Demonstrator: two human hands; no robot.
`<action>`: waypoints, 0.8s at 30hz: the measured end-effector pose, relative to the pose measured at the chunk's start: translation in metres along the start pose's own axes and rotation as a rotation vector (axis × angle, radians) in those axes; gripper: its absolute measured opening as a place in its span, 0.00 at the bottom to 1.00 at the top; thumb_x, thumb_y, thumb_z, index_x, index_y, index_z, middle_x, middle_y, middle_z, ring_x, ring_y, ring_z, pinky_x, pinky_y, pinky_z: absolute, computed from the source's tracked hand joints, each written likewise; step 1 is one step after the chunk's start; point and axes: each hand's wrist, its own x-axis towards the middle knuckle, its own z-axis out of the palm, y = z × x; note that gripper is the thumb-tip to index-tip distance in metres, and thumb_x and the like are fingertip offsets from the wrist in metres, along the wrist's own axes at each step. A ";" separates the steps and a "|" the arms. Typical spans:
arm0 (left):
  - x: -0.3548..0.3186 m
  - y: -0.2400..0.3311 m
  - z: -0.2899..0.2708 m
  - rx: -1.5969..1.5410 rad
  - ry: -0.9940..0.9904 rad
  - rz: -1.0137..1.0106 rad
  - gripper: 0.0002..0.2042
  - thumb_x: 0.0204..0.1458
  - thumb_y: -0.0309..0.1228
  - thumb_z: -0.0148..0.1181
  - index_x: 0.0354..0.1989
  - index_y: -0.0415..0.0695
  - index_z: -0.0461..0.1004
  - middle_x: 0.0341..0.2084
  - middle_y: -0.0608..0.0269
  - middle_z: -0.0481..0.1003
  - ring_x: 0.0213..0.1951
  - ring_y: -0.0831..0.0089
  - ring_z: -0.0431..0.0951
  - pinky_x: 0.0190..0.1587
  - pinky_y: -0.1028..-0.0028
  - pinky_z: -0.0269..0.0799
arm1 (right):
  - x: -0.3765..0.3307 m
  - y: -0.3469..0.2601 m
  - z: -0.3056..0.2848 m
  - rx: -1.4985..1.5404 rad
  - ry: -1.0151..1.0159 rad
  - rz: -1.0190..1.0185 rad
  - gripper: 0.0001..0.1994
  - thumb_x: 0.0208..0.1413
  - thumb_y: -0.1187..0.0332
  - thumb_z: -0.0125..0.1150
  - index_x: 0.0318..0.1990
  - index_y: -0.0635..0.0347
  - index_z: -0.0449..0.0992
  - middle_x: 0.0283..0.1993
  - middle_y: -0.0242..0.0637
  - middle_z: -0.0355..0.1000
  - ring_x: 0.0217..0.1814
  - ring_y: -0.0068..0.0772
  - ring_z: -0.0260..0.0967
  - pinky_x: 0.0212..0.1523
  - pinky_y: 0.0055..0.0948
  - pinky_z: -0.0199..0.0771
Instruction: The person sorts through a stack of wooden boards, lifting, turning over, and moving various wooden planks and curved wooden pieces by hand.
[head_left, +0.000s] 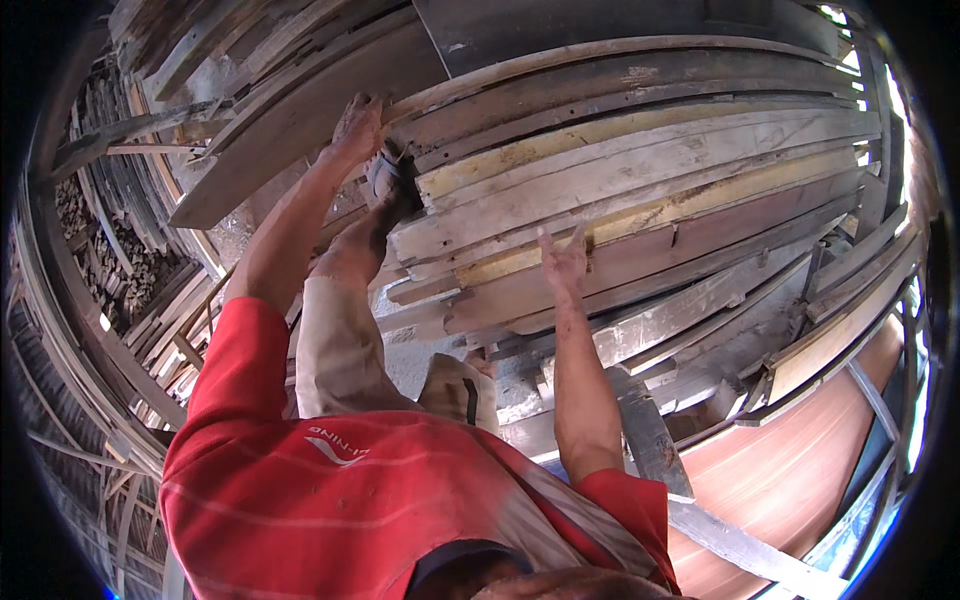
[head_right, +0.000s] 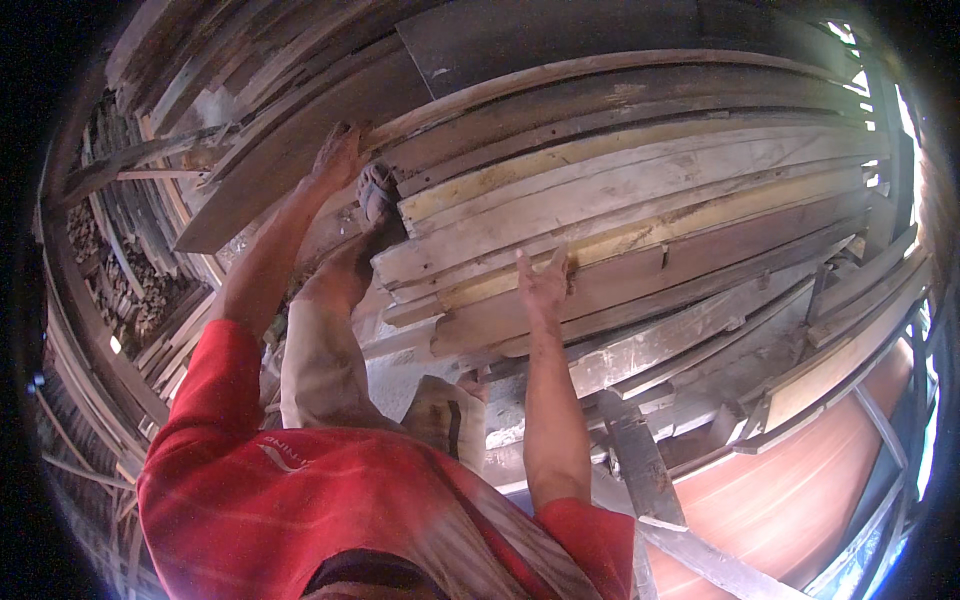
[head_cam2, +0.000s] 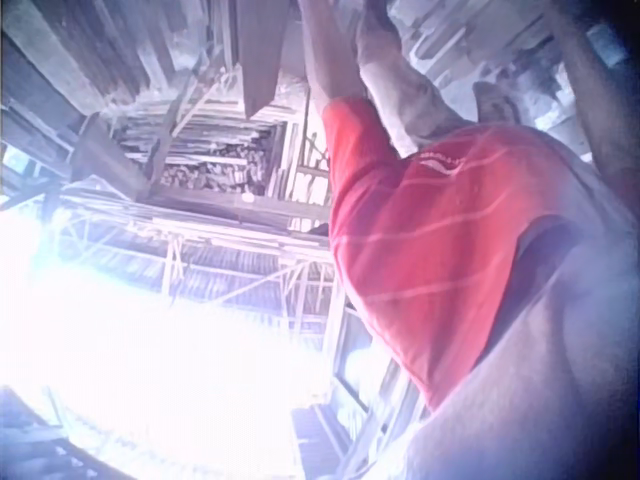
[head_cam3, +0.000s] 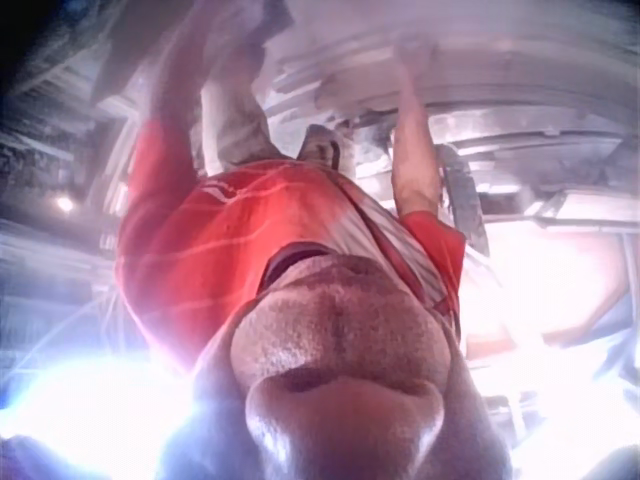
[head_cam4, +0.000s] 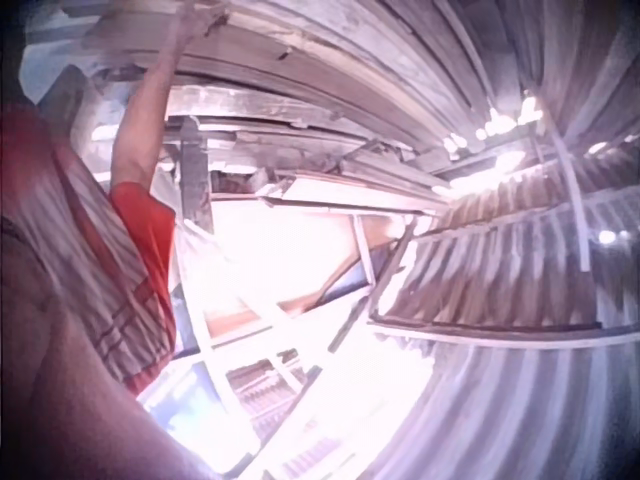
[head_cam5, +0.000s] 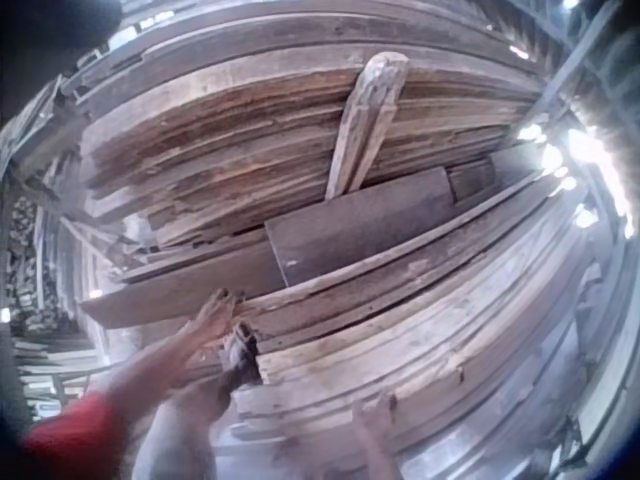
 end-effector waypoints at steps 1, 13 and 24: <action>0.001 -0.001 -0.001 -0.005 -0.115 -0.016 0.19 0.49 0.32 0.63 0.48 0.40 0.69 0.45 0.42 0.73 0.50 0.42 0.72 0.51 0.53 0.68 | -0.004 0.004 0.004 -0.015 -0.004 0.014 0.49 0.54 0.45 0.63 0.68 0.78 0.48 0.69 0.68 0.52 0.72 0.63 0.50 0.71 0.47 0.53; 0.002 0.089 -0.210 0.106 -0.487 0.031 0.22 0.53 0.41 0.59 0.53 0.40 0.73 0.46 0.43 0.76 0.46 0.50 0.79 0.49 0.58 0.74 | -0.009 -0.001 -0.016 -0.081 -0.168 0.017 0.54 0.53 0.41 0.62 0.72 0.73 0.39 0.70 0.63 0.55 0.71 0.59 0.55 0.67 0.47 0.58; -0.231 0.283 -0.108 0.039 -0.090 0.261 0.35 0.47 0.23 0.57 0.68 0.38 0.57 0.63 0.45 0.66 0.60 0.54 0.72 0.50 0.56 0.72 | -0.025 -0.041 -0.086 1.267 0.217 0.298 0.39 0.60 0.42 0.54 0.63 0.74 0.64 0.63 0.52 0.66 0.63 0.39 0.65 0.59 0.35 0.64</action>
